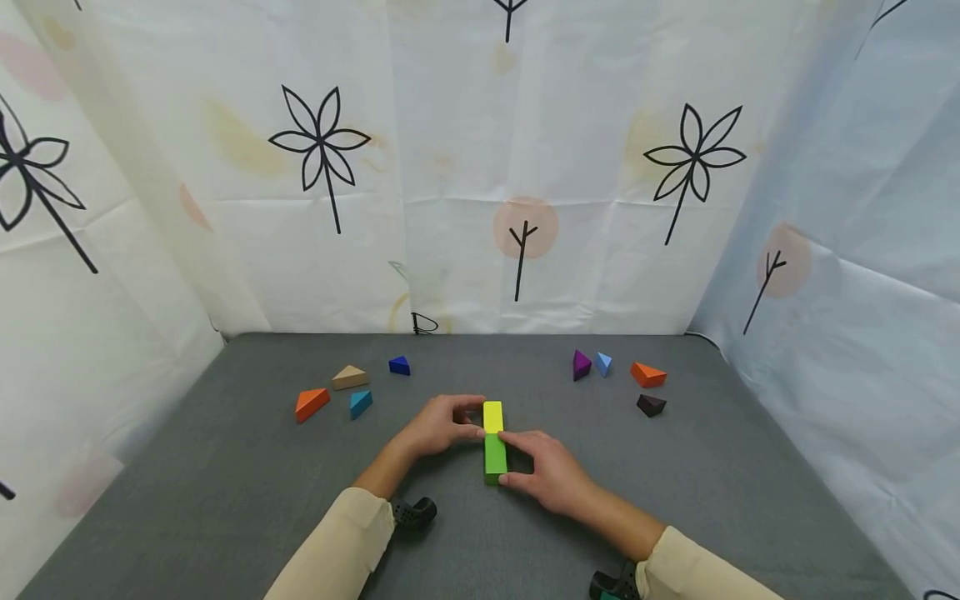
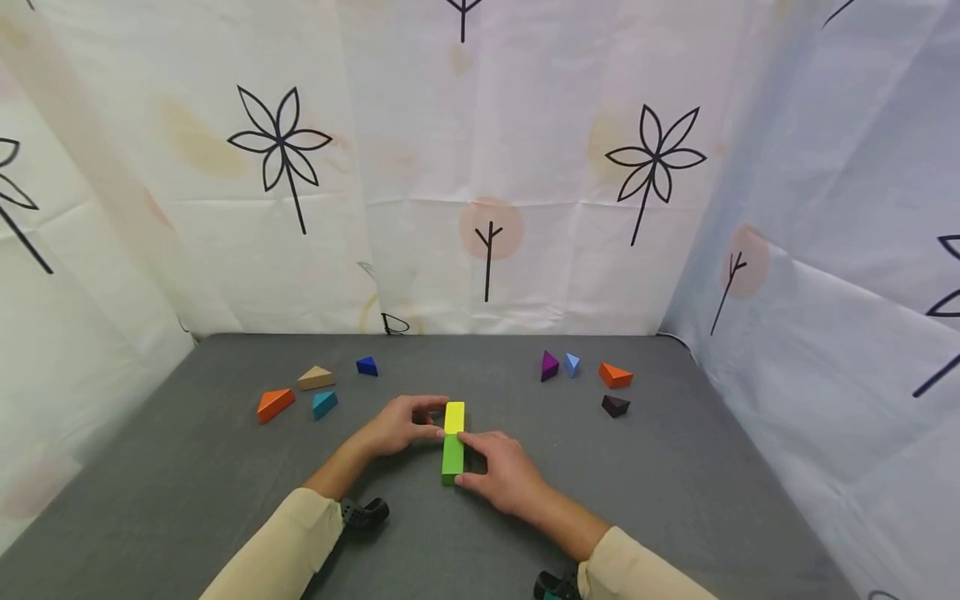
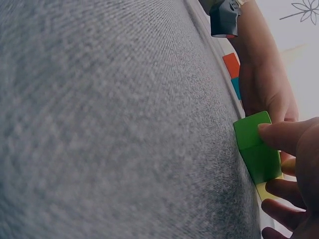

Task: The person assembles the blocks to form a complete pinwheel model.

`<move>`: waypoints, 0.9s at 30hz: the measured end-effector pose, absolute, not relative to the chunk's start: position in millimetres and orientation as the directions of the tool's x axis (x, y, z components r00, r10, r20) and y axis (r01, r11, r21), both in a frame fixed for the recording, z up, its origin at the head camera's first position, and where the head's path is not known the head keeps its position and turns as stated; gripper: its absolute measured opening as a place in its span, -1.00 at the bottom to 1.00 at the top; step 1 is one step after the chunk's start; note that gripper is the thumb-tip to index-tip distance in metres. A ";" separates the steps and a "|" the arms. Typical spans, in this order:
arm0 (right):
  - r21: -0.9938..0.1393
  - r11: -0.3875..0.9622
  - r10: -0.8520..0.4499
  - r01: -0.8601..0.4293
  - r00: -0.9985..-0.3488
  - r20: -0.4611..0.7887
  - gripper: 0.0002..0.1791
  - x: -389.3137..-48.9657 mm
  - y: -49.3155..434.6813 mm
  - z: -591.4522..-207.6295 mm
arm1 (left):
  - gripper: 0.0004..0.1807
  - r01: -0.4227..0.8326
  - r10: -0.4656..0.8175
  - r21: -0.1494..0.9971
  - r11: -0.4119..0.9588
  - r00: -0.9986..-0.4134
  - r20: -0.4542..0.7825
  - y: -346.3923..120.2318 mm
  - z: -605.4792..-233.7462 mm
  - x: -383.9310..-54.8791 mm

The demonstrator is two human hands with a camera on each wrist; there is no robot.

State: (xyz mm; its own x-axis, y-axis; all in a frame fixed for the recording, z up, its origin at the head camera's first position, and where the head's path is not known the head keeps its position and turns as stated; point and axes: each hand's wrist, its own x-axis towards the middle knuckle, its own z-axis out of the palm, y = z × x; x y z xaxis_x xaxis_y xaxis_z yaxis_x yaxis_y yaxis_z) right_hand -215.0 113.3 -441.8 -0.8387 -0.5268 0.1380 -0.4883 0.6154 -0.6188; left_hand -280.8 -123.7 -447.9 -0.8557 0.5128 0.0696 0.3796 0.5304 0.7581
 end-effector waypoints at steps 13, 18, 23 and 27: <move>-0.595 0.610 -0.540 -0.524 -0.824 0.172 -0.35 -214.8 112.4 -440.1 | -0.42 0.344 0.484 0.772 0.534 -0.873 0.054 -123.2 -448.2 -278.7; -0.590 0.611 -0.546 -0.528 -0.821 0.169 -0.35 -214.8 113.1 -439.8 | -0.45 0.330 0.457 0.765 0.553 -0.888 0.052 -121.3 -450.9 -279.7; -0.581 0.619 -0.549 -0.529 -0.820 0.163 -0.34 -214.5 113.8 -440.8 | -0.46 0.326 0.443 0.757 0.567 -0.895 0.054 -118.6 -449.8 -278.0; -0.569 0.622 -0.549 -0.538 -0.818 0.172 -0.34 -214.8 113.9 -442.0 | -0.45 0.320 0.420 0.736 0.597 -0.906 0.052 -115.8 -444.6 -270.5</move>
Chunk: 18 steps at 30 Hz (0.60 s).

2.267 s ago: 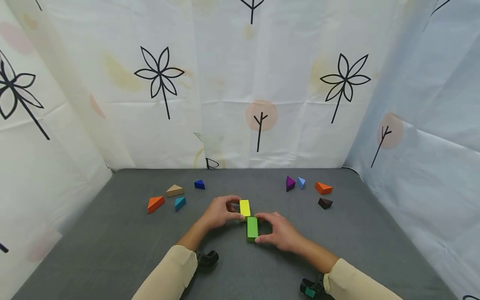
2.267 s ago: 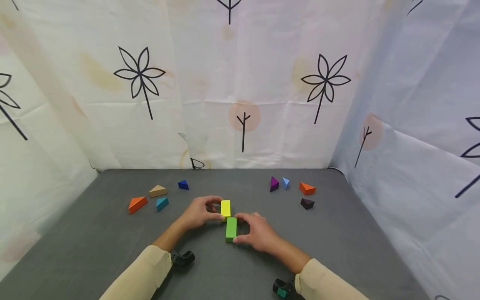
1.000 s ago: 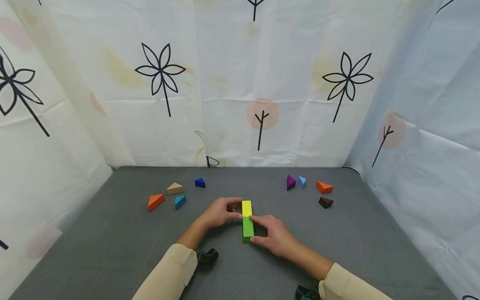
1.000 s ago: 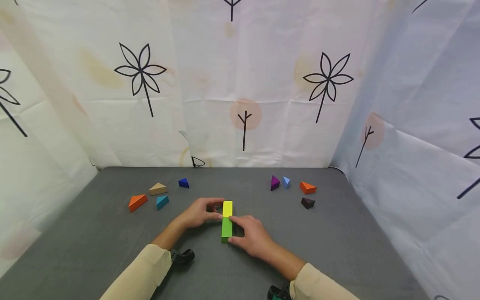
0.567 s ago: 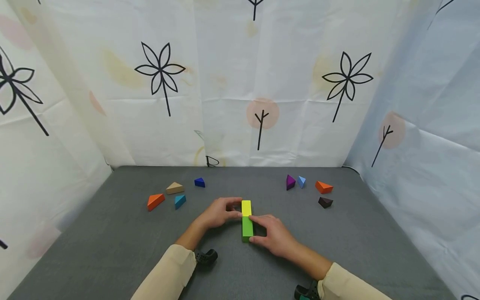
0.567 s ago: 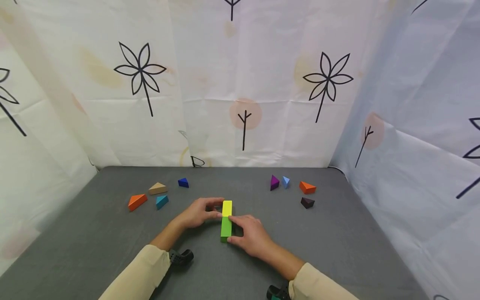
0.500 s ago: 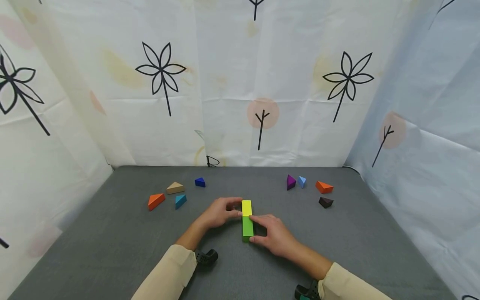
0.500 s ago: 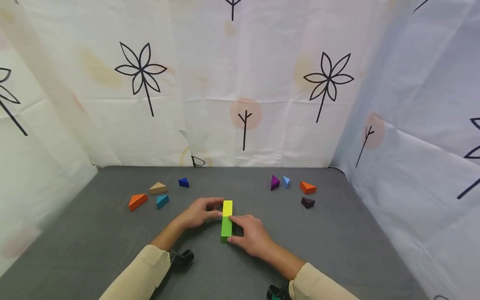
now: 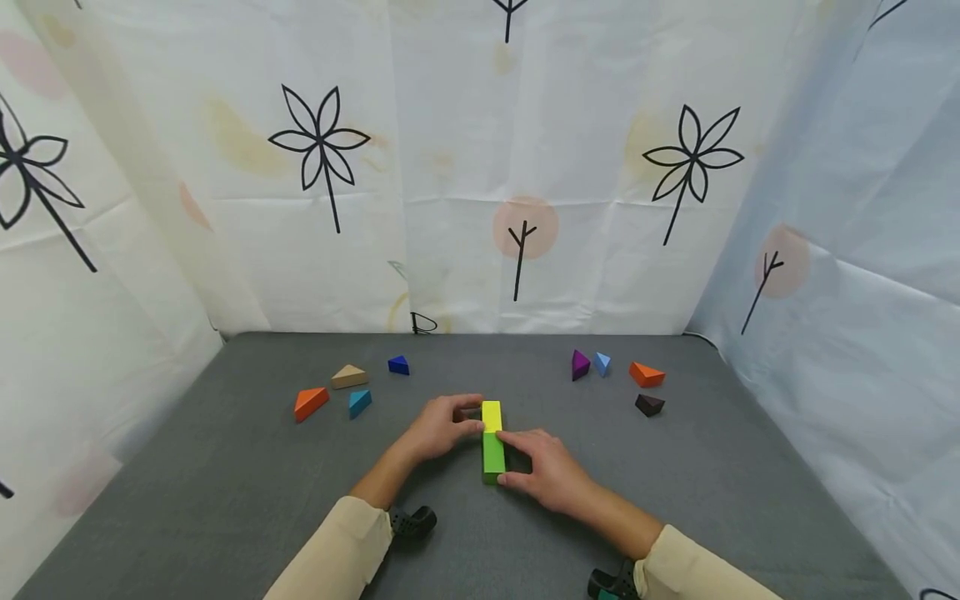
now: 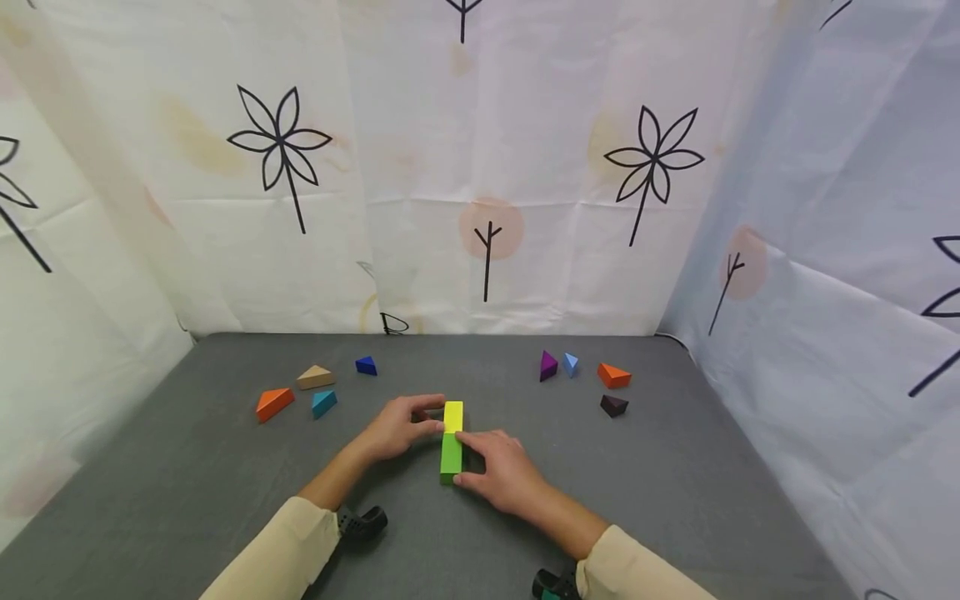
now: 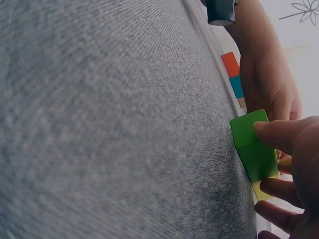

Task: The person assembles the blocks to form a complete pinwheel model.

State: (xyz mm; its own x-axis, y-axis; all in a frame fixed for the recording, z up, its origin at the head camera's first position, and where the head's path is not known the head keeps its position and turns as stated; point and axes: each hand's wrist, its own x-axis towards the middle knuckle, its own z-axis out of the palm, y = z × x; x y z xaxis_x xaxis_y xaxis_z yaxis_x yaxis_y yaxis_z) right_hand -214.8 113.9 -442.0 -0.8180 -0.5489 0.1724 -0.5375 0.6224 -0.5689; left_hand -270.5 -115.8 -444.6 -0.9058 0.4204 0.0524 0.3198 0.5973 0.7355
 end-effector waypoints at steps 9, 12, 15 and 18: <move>-0.561 0.614 -0.544 -0.555 -0.813 0.208 -0.34 -211.4 115.6 -445.3 | -0.41 0.461 0.471 0.554 0.694 -0.872 0.136 -106.5 -436.4 -239.1; -0.567 0.613 -0.540 -0.550 -0.816 0.206 -0.35 -211.4 115.4 -445.0 | -0.37 0.486 0.496 0.514 0.707 -0.859 0.129 -104.4 -435.5 -234.8; -0.564 0.615 -0.539 -0.551 -0.816 0.209 -0.35 -211.9 115.0 -445.0 | -0.34 0.500 0.511 0.486 0.717 -0.851 0.122 -102.7 -435.5 -231.5; -0.560 0.615 -0.541 -0.556 -0.813 0.214 -0.36 -212.5 114.6 -445.1 | -0.32 0.501 0.510 0.474 0.724 -0.852 0.120 -101.8 -435.9 -229.4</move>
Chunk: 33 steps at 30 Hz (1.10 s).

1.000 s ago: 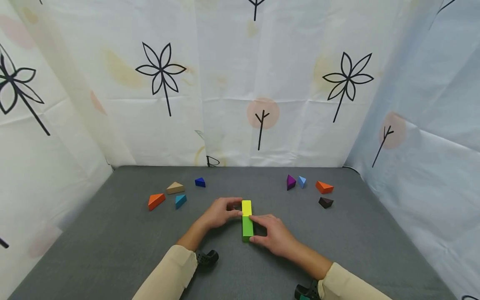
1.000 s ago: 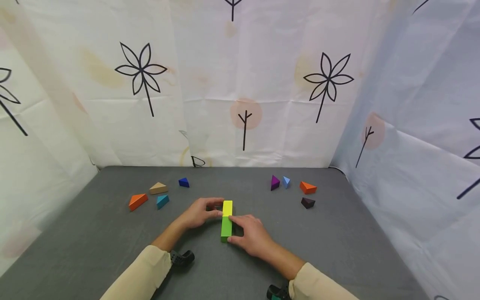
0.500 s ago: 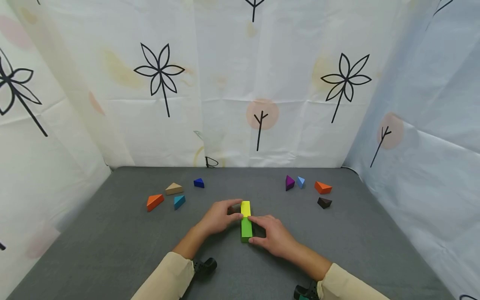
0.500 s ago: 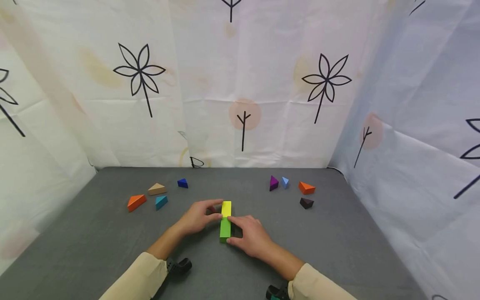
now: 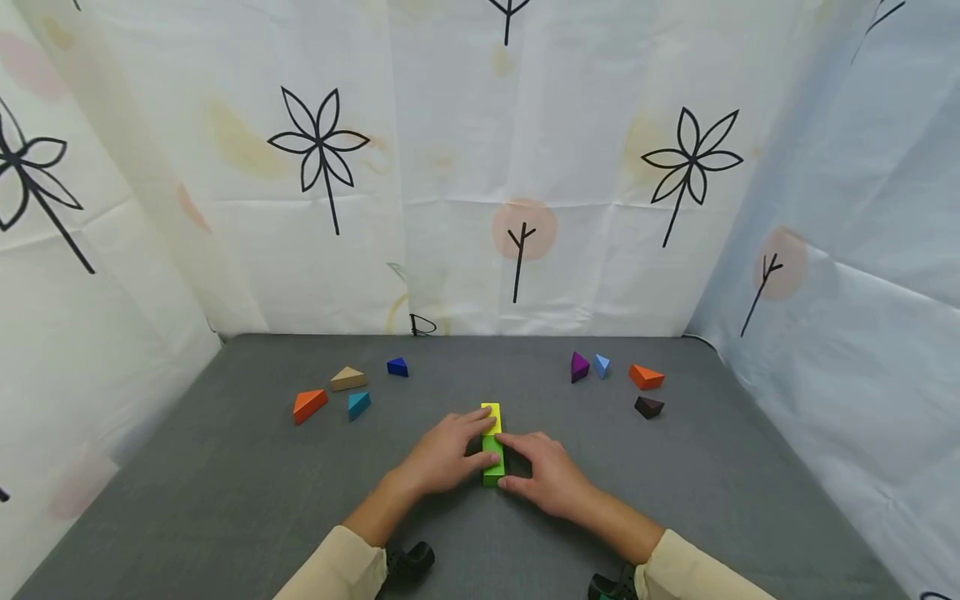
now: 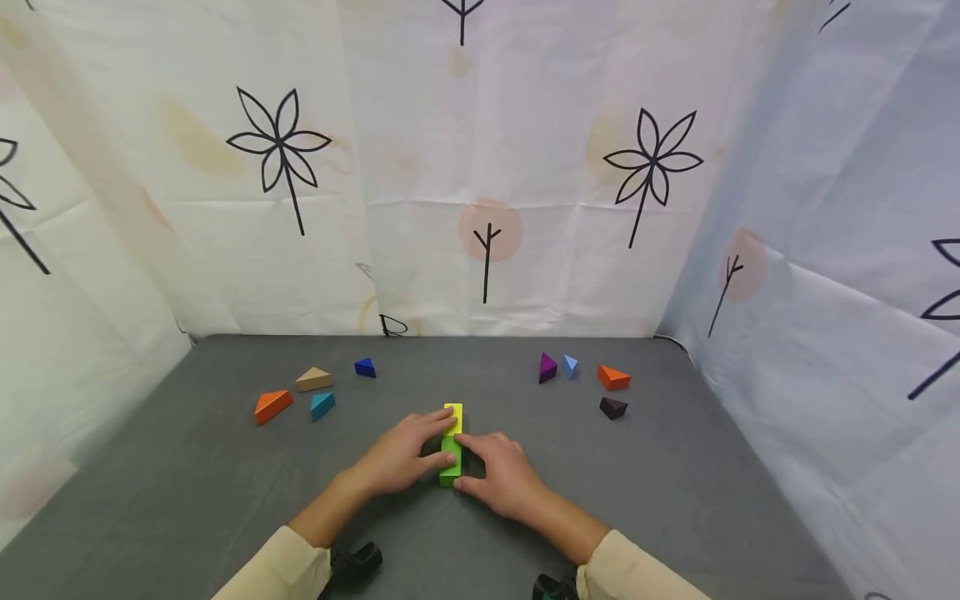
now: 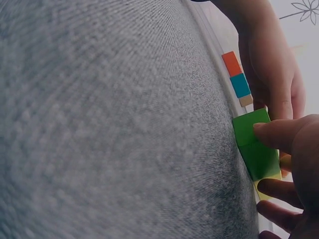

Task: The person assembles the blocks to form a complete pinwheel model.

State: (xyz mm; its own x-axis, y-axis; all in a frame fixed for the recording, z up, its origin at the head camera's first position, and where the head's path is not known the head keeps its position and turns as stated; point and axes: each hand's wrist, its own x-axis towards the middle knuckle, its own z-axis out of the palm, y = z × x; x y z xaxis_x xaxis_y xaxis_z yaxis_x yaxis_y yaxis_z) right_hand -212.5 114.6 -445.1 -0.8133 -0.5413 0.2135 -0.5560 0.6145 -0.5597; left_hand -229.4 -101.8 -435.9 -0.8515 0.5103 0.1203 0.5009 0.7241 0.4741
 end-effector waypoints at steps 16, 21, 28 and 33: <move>-0.597 0.565 -0.584 -0.569 -0.787 0.196 -0.41 -214.7 120.5 -441.0 | -0.32 0.502 0.498 0.480 0.719 -0.854 0.148 -100.9 -440.4 -228.2; -0.640 0.537 -0.616 -0.550 -0.774 0.149 -0.54 -218.8 128.4 -431.5 | -0.33 0.484 0.486 0.473 0.736 -0.864 0.128 -100.2 -439.9 -227.9; -0.588 0.564 -0.621 -0.580 -0.767 0.160 -0.65 -228.2 144.4 -411.2 | -0.33 0.472 0.476 0.457 0.754 -0.872 0.114 -99.3 -438.3 -226.8; -0.486 0.631 -0.585 -0.605 -0.782 0.214 -0.70 -237.0 158.1 -402.4 | -0.32 0.461 0.471 0.458 0.760 -0.877 0.100 -98.9 -438.1 -226.6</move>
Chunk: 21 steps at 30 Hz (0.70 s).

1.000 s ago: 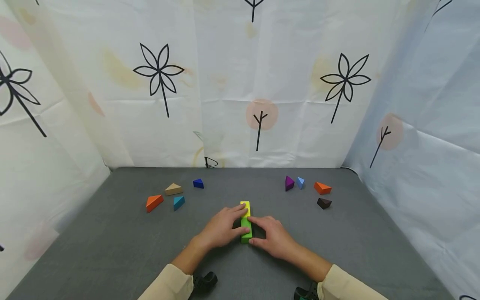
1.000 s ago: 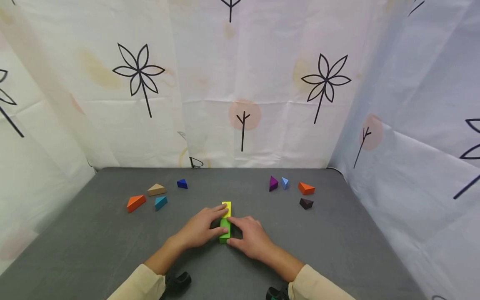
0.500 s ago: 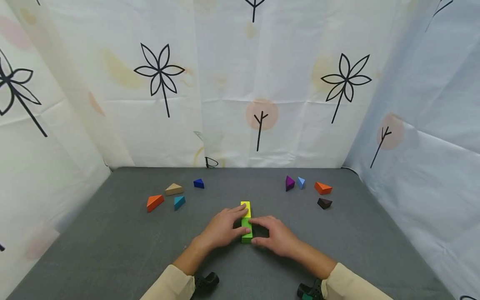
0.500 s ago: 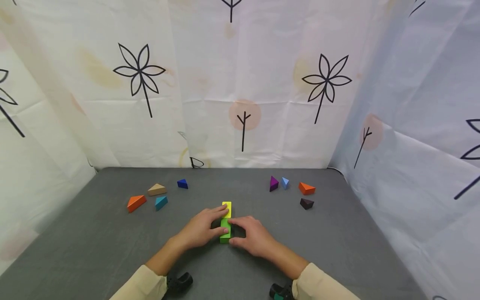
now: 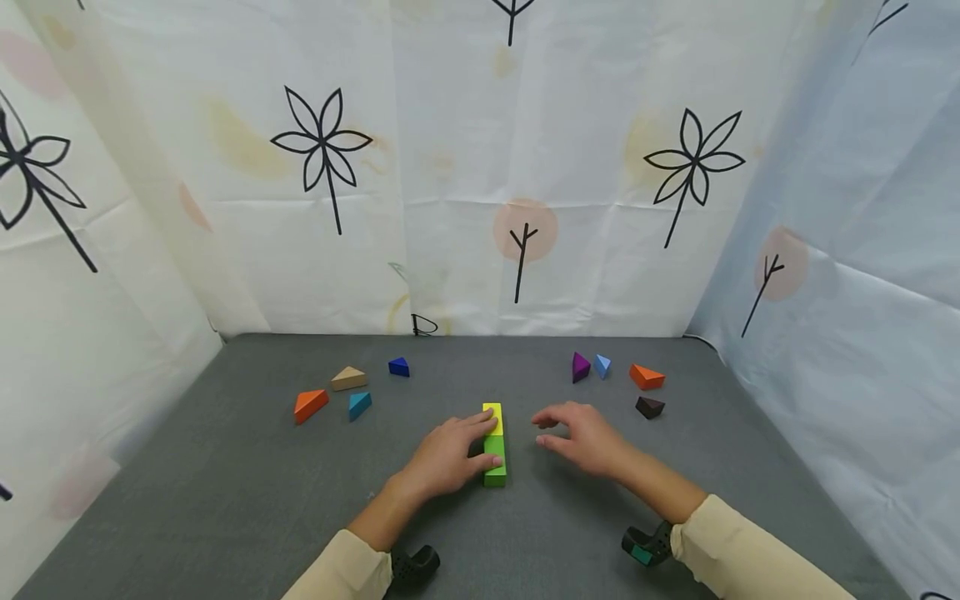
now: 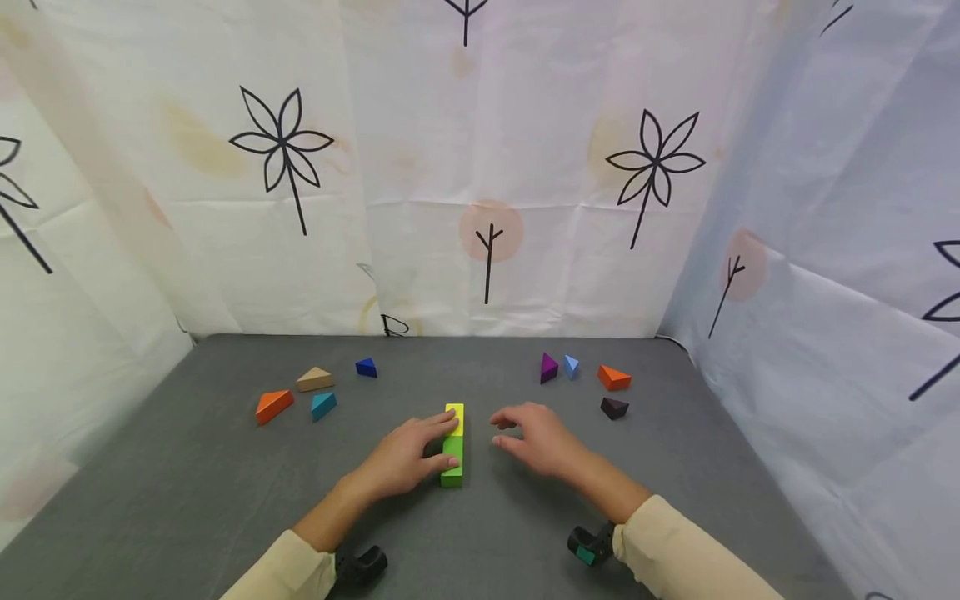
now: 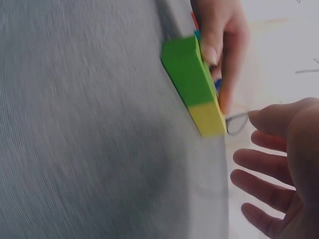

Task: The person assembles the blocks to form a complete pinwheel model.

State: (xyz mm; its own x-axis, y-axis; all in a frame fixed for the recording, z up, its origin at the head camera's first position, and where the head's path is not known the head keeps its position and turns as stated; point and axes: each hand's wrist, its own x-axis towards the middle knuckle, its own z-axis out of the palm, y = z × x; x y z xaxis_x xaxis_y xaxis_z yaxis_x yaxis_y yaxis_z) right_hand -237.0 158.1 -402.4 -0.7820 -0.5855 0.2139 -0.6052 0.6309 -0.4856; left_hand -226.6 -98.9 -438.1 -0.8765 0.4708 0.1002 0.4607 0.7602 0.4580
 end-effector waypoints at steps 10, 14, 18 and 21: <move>-0.270 0.728 -0.486 -0.630 -0.753 0.443 -0.81 -252.9 193.9 -401.4 | -0.31 0.467 0.479 0.468 0.751 -0.872 0.101 -99.8 -438.5 -226.4; -0.222 0.763 -0.445 -0.607 -0.743 0.500 -0.83 -258.0 211.3 -404.4 | -0.31 0.469 0.480 0.468 0.749 -0.871 0.104 -99.2 -438.3 -226.3; -0.190 0.779 -0.436 -0.598 -0.734 0.521 -0.82 -263.8 229.5 -407.6 | -0.31 0.468 0.479 0.465 0.752 -0.872 0.104 -99.2 -437.7 -225.8; -0.168 0.788 -0.436 -0.592 -0.730 0.527 -0.80 -266.1 243.1 -409.7 | -0.31 0.467 0.480 0.463 0.753 -0.872 0.099 -99.2 -437.3 -225.8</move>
